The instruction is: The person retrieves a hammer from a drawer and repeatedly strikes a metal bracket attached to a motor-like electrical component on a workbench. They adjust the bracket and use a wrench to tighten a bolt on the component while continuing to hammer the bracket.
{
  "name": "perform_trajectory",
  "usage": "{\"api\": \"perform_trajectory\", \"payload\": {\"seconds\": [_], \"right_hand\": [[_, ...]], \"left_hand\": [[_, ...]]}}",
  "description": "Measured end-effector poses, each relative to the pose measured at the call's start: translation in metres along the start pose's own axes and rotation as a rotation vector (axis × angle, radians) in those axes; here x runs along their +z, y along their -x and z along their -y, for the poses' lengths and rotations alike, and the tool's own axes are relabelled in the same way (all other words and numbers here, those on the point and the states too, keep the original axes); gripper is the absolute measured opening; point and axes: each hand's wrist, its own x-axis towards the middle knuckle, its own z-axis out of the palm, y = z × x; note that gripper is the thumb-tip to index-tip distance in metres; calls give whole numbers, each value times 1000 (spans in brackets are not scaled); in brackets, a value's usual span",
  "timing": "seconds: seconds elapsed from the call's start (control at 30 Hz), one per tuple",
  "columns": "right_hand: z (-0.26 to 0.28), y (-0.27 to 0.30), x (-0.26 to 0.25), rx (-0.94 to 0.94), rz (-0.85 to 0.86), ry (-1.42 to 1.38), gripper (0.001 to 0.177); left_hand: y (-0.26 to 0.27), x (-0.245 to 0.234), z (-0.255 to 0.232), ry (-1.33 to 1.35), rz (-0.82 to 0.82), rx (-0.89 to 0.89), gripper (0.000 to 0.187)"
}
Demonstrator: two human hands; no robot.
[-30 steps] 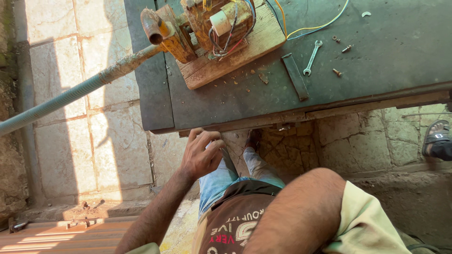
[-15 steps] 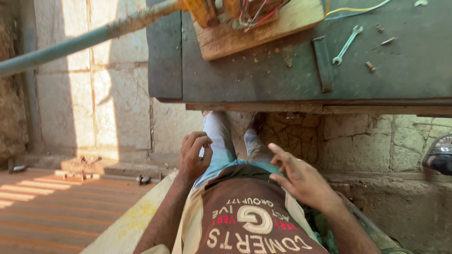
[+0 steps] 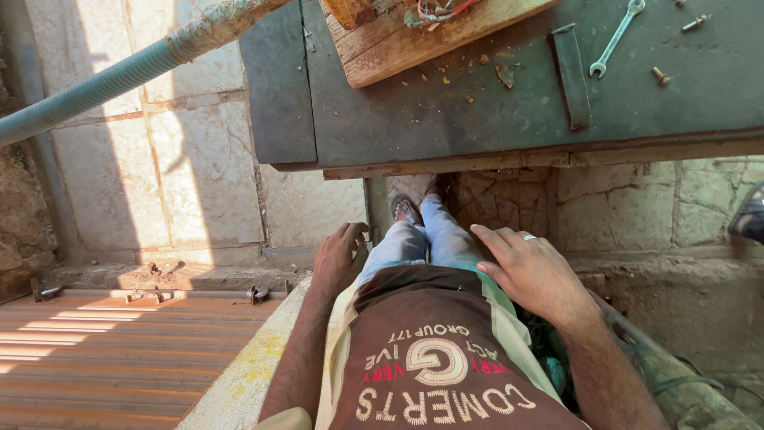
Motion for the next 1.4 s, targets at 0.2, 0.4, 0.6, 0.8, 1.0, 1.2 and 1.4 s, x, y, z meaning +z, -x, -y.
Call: {"api": "perform_trajectory", "payload": {"seconds": [0.2,0.4,0.6,0.8,1.0,1.2,1.4], "right_hand": [[32,3,-3,-6,84,35,58],[49,1,-6,14,74,-18,55],[11,-25,37,-28,-29,-332,49],[-80,-26,111,516,-33,-500,46],[-139,58,137,813,-149,-404,35],[-176,116,129,855,-407,-932,23],[-262,165,128,812,-600,-756,21]], "left_hand": [[6,41,77,-25,146,-180,25],[-14,85,117,-110,408,-176,19],[-40,67,93,-206,574,-134,15],[-59,31,44,-124,848,-239,29],[-76,40,10,-151,654,21,24],[-91,79,-49,-6,639,40,21],[-130,153,-154,-5,579,-127,28]]}}
